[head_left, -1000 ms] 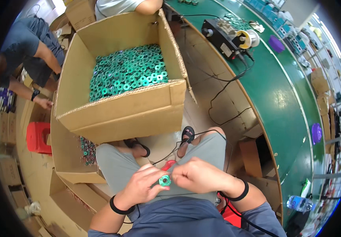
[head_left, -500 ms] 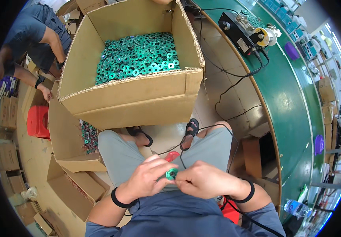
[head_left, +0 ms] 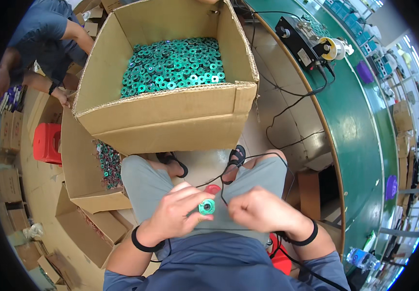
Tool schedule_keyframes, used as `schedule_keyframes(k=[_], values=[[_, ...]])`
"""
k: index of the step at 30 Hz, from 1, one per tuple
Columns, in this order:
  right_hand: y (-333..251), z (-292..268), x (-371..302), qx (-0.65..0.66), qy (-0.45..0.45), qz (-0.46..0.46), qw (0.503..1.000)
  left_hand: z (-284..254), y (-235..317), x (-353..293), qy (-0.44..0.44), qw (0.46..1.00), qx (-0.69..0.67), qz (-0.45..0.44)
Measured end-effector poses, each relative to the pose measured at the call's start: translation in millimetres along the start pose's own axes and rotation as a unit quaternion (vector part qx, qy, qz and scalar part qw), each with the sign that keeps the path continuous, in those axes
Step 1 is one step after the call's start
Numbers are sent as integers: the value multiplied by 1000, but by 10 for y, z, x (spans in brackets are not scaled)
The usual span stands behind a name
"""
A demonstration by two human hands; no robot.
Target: The person assembles and sorts small electronic modules, green plastic components, purple plastic housings, and wiring at a factory workbench and into cardboard boxes on the floor. The assembly involves using a small hand press and a soldering iron.
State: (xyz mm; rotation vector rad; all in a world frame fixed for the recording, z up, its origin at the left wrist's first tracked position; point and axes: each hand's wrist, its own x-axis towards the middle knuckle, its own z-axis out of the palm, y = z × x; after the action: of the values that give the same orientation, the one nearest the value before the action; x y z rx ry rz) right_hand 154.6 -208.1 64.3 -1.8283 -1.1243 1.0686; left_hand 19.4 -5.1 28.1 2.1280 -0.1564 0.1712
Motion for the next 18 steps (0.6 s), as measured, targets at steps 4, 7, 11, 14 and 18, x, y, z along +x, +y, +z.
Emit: schedule_keyframes(k=[4, 7, 11, 14, 18], values=[[-82, 72, -2, 6, -4, -36, 999, 78, -53, 13, 10, 999, -7, 41], [174, 27, -10, -9, 10, 30, 999, -173, -100, -48, 78, 997, 13, -6], [143, 1, 14, -44, 45, 111, 992, -268, -295, -333, 142, 983, -59, -100], [231, 154, 43, -36, 74, 129, 988, -289, -646, -783, 238, 883, -340, -218], [332, 425, 184, -39, 42, 127, 990, -625, -1037, -1485, 376, 720, -500, -300]])
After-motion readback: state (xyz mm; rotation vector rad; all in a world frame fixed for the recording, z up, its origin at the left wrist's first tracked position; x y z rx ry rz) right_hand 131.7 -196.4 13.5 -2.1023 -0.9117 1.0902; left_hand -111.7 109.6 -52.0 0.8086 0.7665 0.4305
